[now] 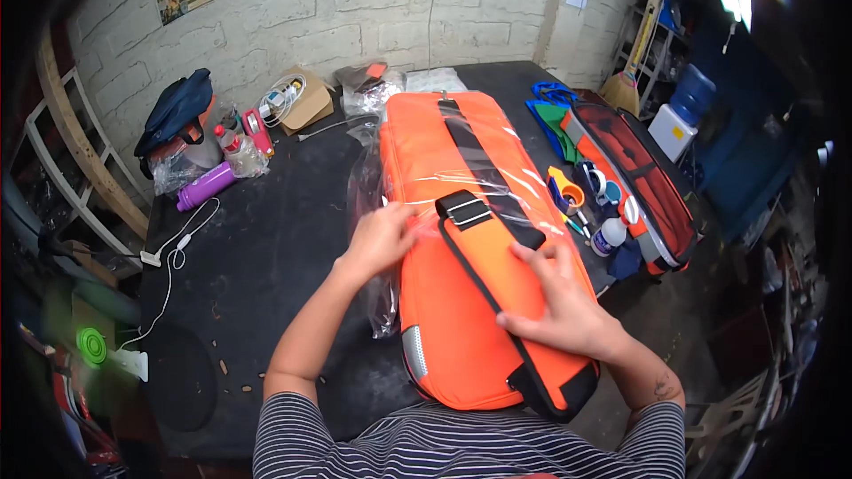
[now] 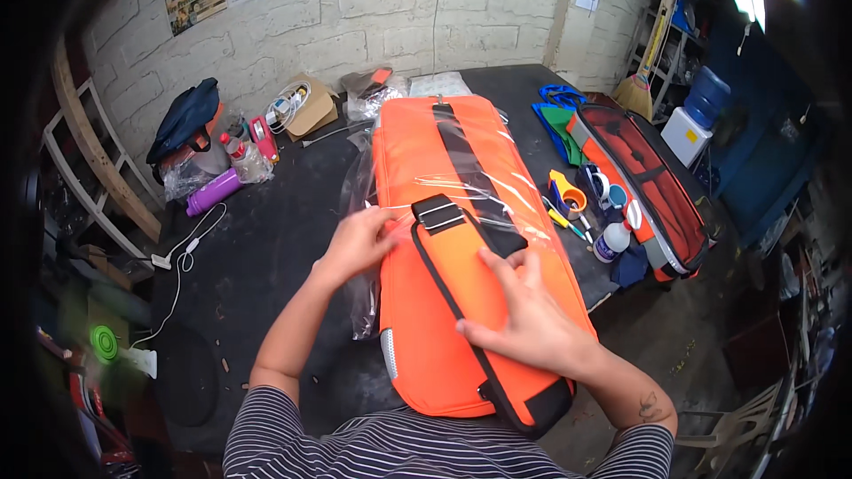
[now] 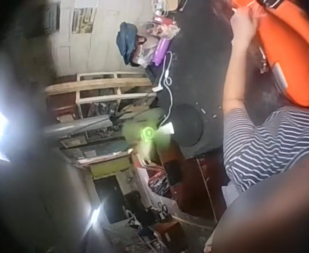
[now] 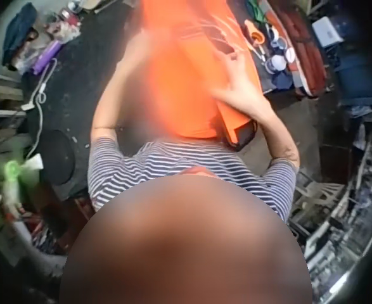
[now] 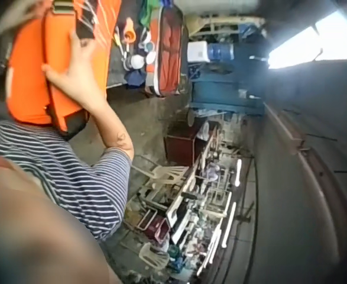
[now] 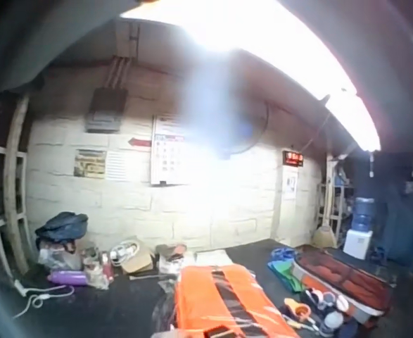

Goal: Wrapping orange trauma kits in protective plastic film and securing them with tape.

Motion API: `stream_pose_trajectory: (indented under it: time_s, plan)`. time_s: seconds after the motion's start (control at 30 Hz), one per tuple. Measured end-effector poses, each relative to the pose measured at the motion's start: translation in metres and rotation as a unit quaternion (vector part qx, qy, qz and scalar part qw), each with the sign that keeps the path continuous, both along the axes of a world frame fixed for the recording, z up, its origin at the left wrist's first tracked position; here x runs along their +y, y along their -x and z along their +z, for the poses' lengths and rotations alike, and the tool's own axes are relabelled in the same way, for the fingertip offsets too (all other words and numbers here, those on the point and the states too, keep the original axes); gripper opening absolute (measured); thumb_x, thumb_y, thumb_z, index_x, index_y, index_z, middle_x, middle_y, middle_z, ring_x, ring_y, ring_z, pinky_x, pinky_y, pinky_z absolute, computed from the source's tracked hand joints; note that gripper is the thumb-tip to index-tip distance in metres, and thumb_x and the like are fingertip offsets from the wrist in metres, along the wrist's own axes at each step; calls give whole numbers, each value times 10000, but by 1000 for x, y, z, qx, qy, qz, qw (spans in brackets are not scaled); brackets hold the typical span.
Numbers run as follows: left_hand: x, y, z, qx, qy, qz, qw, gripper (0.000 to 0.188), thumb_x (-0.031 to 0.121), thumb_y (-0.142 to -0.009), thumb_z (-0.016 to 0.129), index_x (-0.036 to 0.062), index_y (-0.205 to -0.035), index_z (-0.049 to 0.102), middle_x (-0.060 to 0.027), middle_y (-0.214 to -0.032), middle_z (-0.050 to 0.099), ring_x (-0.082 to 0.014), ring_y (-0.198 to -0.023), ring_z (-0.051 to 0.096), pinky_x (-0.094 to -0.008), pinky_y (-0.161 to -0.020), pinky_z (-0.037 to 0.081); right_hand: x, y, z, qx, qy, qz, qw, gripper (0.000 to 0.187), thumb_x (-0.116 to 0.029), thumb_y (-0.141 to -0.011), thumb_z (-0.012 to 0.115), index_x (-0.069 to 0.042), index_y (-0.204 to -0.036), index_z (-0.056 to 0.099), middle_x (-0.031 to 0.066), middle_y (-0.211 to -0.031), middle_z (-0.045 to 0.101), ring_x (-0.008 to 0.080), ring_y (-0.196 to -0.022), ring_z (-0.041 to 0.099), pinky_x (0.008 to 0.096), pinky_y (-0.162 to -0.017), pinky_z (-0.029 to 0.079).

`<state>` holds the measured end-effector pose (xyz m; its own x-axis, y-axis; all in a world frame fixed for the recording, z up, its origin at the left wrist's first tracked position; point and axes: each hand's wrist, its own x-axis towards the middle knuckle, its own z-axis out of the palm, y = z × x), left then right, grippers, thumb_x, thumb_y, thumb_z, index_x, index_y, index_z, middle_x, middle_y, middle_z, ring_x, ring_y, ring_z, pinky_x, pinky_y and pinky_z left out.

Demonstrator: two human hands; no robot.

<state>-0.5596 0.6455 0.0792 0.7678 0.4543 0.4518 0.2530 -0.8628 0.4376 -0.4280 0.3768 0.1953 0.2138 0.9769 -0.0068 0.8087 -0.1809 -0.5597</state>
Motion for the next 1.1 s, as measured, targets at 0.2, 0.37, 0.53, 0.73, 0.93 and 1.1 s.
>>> stream_pose_trajectory:
  time_s: [0.2,0.37,0.53,0.73,0.93,1.1]
  plan:
    - [-4,-29,89,-244,-277,37,929,178,152,-726,667,54,-679,527,-96,-630,527,-267,-513,549,-358,-478,438,21,7,-7,2,88,48,995,957,-386,-657,760,26,-1390,304,277,-1263,293,443,-1152,457,398,-997,389]
    - [-72,-6,93,-256,-401,-95,874,114,90,-676,670,30,-706,578,-38,-623,491,-171,-485,506,-287,-448,420,164,-60,-83,-240,-211,-44,947,693,-252,-732,649,91,-1277,394,368,-1211,333,468,-1029,455,462,-961,377]
    - [-96,16,44,-176,-258,-109,944,192,182,-716,706,56,-692,564,-24,-628,448,-171,-520,500,-303,-525,432,245,-117,-117,-378,-216,-71,897,612,-361,-762,657,58,-1182,506,285,-1268,379,424,-1106,433,514,-912,380]
    - [-93,63,-59,-227,226,-26,947,914,455,-652,761,42,-1369,375,-168,-1255,367,-301,-1177,374,-398,-1008,324,130,-74,-116,-341,-70,-28,937,703,-464,-955,282,66,-1414,226,305,-1463,190,425,-1395,101,565,-1107,40]
    - [-107,61,-174,-295,397,88,865,881,2,-757,638,87,-1471,129,-201,-1398,276,-302,-1230,410,-380,-1009,371,-81,-5,-64,-126,23,238,963,871,-525,-727,677,-137,-1426,331,282,-1454,218,440,-1360,211,579,-1094,142]
    - [-77,46,-182,-292,227,188,910,152,43,-896,494,-27,-873,627,-98,-739,625,-168,-696,605,-299,-623,464,-100,2,-111,-314,-3,80,946,770,-320,-711,716,-212,-1398,386,231,-1422,327,425,-1324,297,665,-1020,199]
